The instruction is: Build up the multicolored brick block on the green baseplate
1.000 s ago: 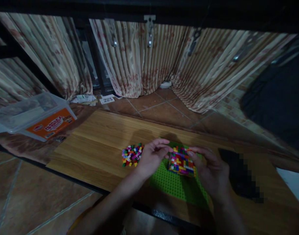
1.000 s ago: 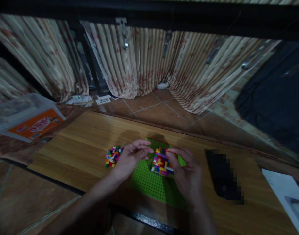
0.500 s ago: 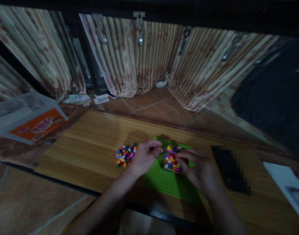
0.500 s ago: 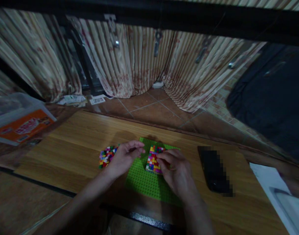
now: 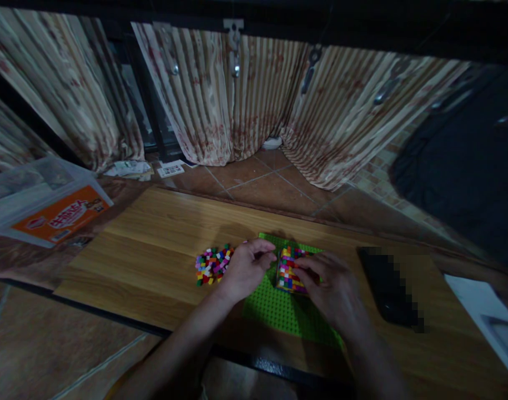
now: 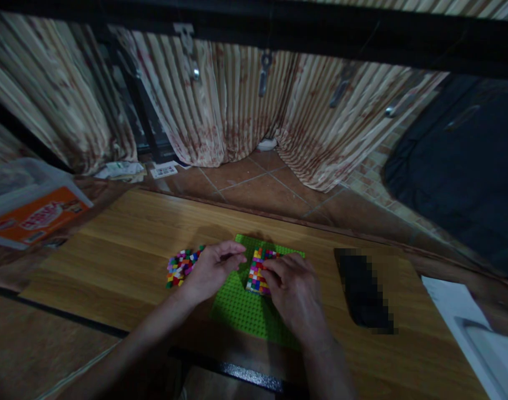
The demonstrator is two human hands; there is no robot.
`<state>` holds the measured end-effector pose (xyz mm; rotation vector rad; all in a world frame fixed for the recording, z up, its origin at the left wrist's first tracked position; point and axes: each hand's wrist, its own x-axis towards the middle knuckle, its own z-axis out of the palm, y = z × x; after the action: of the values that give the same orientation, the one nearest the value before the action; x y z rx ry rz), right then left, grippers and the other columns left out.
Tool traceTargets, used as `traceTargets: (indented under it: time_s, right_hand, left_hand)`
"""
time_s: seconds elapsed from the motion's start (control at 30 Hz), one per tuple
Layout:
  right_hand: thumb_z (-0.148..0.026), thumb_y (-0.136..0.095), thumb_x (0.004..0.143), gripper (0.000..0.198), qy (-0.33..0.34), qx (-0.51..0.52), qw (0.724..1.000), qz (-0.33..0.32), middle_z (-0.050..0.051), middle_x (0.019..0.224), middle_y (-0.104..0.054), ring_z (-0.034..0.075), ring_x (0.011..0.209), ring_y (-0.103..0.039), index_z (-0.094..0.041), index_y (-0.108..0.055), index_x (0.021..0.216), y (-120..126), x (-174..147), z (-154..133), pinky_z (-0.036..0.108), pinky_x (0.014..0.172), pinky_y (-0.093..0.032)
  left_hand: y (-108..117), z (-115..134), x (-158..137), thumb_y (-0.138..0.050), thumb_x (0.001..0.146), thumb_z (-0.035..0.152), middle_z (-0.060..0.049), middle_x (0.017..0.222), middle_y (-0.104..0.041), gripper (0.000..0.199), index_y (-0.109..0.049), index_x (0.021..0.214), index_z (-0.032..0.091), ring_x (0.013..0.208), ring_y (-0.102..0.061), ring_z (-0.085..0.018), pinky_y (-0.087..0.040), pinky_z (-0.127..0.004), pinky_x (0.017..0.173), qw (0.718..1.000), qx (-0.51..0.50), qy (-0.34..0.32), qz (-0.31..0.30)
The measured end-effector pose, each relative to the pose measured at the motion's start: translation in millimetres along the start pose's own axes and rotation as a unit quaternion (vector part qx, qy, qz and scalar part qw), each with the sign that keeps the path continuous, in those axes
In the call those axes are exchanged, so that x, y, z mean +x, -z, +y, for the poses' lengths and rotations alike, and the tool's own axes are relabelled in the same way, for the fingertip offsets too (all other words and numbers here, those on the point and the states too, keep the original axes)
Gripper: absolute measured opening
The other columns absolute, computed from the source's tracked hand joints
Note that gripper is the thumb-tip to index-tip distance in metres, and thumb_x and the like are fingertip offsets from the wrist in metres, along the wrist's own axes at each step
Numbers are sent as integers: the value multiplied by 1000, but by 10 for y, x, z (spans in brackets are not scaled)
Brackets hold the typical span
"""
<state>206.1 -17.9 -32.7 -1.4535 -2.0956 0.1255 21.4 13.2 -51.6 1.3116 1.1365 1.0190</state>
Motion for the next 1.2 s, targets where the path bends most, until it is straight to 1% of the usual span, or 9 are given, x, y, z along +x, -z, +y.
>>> traceTargets:
  time_s: [0.2, 0.33, 0.5, 0.63, 0.73, 0.9, 0.97, 1.2]
  right_hand:
    - [-22, -59, 85, 12, -5, -17, 1000, -17, 3, 84, -69, 21, 82, -59, -23, -71, 85, 26, 0, -22, 38, 78, -44]
    - [-24, -55, 88, 17, -14, 12, 1000, -10, 4, 88, -68, 21, 86, -58, -23, -72, 87, 14, -8, -30, 37, 79, -45]
    - [-30, -58, 85, 16, -64, 66, 995, 41, 5, 92, -64, 21, 90, -57, -26, -73, 81, -33, -24, -11, 36, 78, -47]
    - [-32, -63, 81, 12, -118, 112, 985, 54, 4, 91, -64, 20, 87, -59, -26, -72, 77, -60, -17, 13, 37, 80, -46]
    - [-32, -66, 78, 10, -141, 129, 980, 55, 3, 90, -64, 20, 85, -59, -25, -71, 74, -60, -3, 14, 36, 79, -46]
    - [-31, -64, 78, 12, -148, 118, 981, 51, 2, 87, -64, 19, 83, -59, -25, -70, 70, -46, 15, -16, 33, 75, -45]
    - [-32, -62, 79, 14, -146, 108, 982, 50, 2, 85, -64, 19, 82, -59, -25, -71, 70, -47, 19, -26, 33, 74, -45]
    - [-32, -62, 80, 17, -148, 103, 983, 44, 2, 81, -63, 19, 81, -59, -25, -71, 67, -68, 35, -19, 34, 73, -45]
  left_hand:
    - [-11, -15, -13, -59, 79, 13, -4, 88, -70, 15, -66, 92, 15, 85, -65, -15, -50, -28, 81, 1000, 14, -2, -2]
    - [-19, -2, -28, -58, 79, 13, -3, 89, -71, 16, -67, 92, 16, 84, -65, -15, -50, -27, 80, 999, 38, 2, -1]
    - [-23, 21, -48, -56, 80, 11, -4, 91, -71, 17, -67, 93, 16, 85, -65, -15, -50, -28, 82, 998, 68, -5, -10]
    - [-34, 17, -66, -54, 81, 11, -4, 92, -71, 19, -67, 93, 16, 85, -65, -15, -50, -28, 81, 997, 78, -10, -17]
    - [-46, 18, -79, -54, 81, 14, -3, 90, -71, 18, -67, 93, 17, 83, -65, -15, -51, -26, 76, 997, 79, -15, -18]
    - [-89, 7, -99, -55, 82, 20, -2, 85, -70, 16, -66, 94, 17, 77, -64, -15, -50, -26, 71, 995, 90, -33, -38]
    - [-119, -6, -107, -57, 81, 20, -2, 83, -69, 14, -65, 92, 17, 75, -63, -15, -49, -25, 70, 995, 90, -35, -36]
    - [-172, -4, -112, -59, 78, 17, 0, 77, -65, 8, -63, 84, 17, 74, -61, -14, -47, -24, 68, 996, 74, -27, -30]
